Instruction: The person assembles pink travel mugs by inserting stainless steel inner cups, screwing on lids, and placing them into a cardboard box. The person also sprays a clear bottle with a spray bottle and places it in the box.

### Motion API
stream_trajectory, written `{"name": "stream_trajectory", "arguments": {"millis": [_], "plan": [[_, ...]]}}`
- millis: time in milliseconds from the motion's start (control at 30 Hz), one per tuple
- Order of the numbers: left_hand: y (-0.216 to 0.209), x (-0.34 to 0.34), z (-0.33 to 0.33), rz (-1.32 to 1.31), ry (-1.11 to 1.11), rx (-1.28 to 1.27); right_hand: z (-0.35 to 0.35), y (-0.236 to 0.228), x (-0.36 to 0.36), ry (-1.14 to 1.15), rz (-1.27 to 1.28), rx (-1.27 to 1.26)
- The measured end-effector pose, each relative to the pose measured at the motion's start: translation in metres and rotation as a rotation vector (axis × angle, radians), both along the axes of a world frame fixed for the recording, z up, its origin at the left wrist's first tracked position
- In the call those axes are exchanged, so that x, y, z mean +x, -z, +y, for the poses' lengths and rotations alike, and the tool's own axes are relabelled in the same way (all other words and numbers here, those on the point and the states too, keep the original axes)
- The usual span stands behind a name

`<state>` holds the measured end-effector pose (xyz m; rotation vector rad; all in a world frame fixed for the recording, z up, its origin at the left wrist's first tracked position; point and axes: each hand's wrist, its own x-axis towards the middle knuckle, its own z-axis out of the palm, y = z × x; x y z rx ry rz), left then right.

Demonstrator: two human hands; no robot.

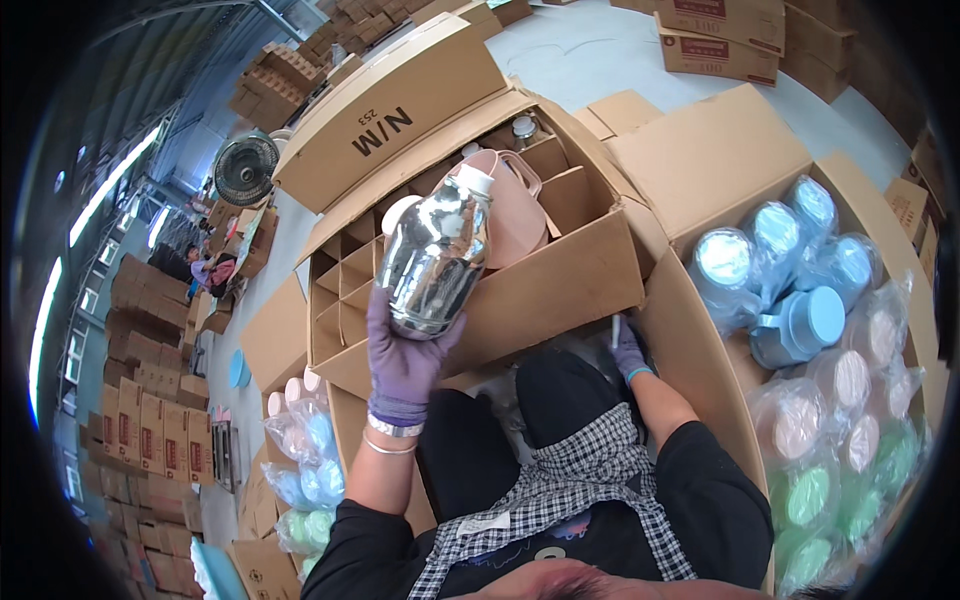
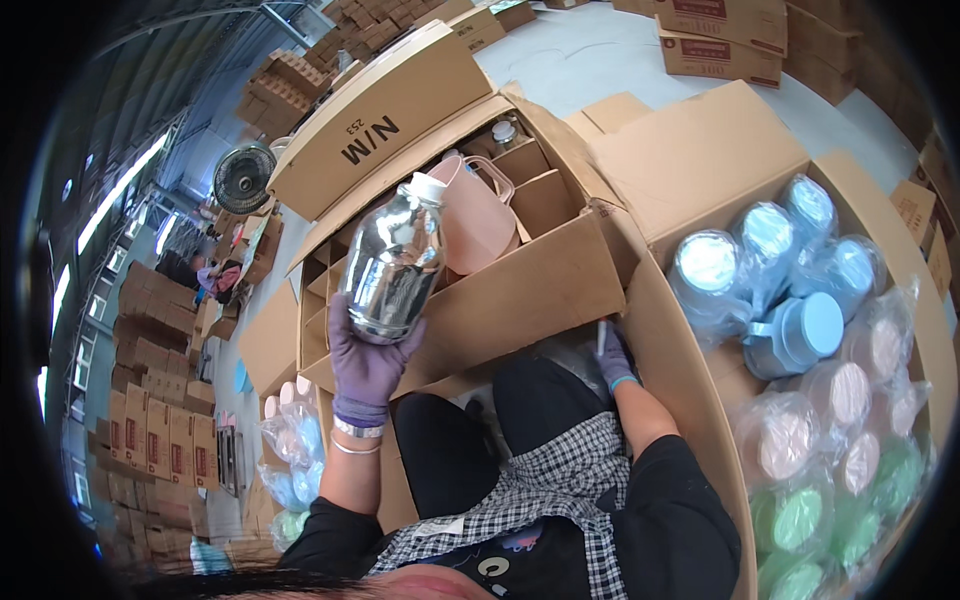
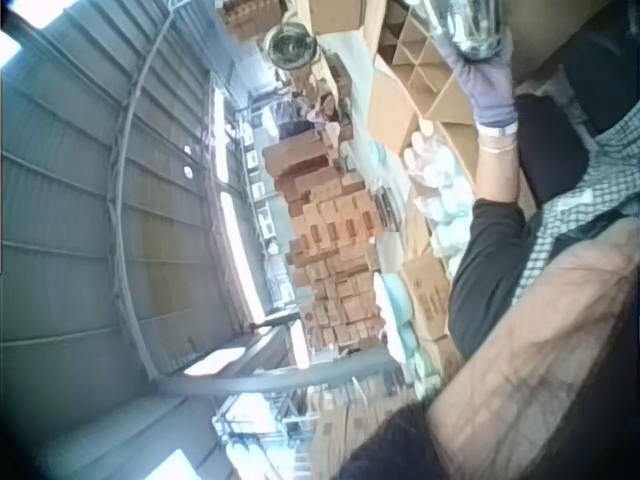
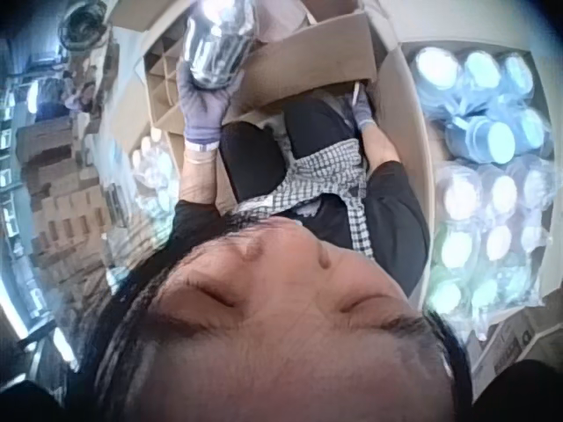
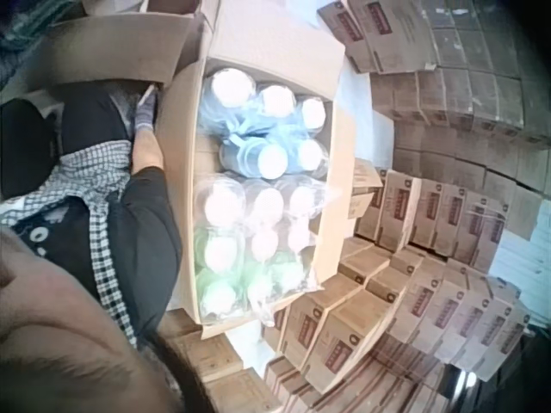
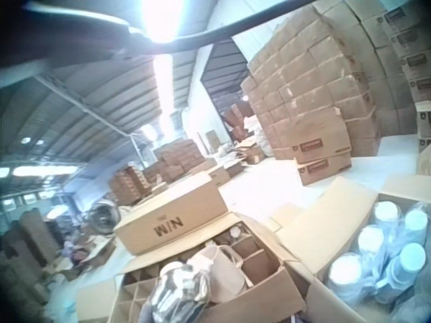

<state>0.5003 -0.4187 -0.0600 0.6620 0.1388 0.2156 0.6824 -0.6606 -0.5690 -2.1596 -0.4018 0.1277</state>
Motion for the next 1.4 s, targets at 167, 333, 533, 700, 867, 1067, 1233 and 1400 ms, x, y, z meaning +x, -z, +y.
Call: {"name": "stream_trajectory", "arguments": {"millis": [167,333,533,700,867,1067,1233,1400], "plan": [[-0.041,0.006,0.04,0.022,-0.01,0.086,-0.008,0.117,-0.005,0.318,0.145,0.202],[-0.047,-0.034,0.096,0.067,-0.133,0.104,-0.027,0.136,-0.039,0.337,0.379,0.133],[-0.053,-0.04,0.162,0.126,-0.322,0.376,-0.044,0.116,-0.052,0.416,0.609,0.054],[-0.079,-0.039,0.193,0.376,-0.597,1.06,-0.05,0.019,-0.106,0.426,0.701,-0.054],[-0.116,-0.025,0.266,0.369,-0.562,1.64,-0.05,-0.176,-0.113,-0.033,0.476,0.212],[-0.166,-0.022,0.287,0.636,-0.526,2.266,0.019,-0.404,-0.062,0.028,-0.398,0.452],[-0.2,-0.034,0.249,0.794,-0.439,1.93,0.087,-0.447,-0.007,0.16,-0.524,-0.034],[-0.187,-0.044,0.282,0.586,-0.373,1.69,0.122,-0.452,-0.002,0.207,-0.449,-0.192]]}}
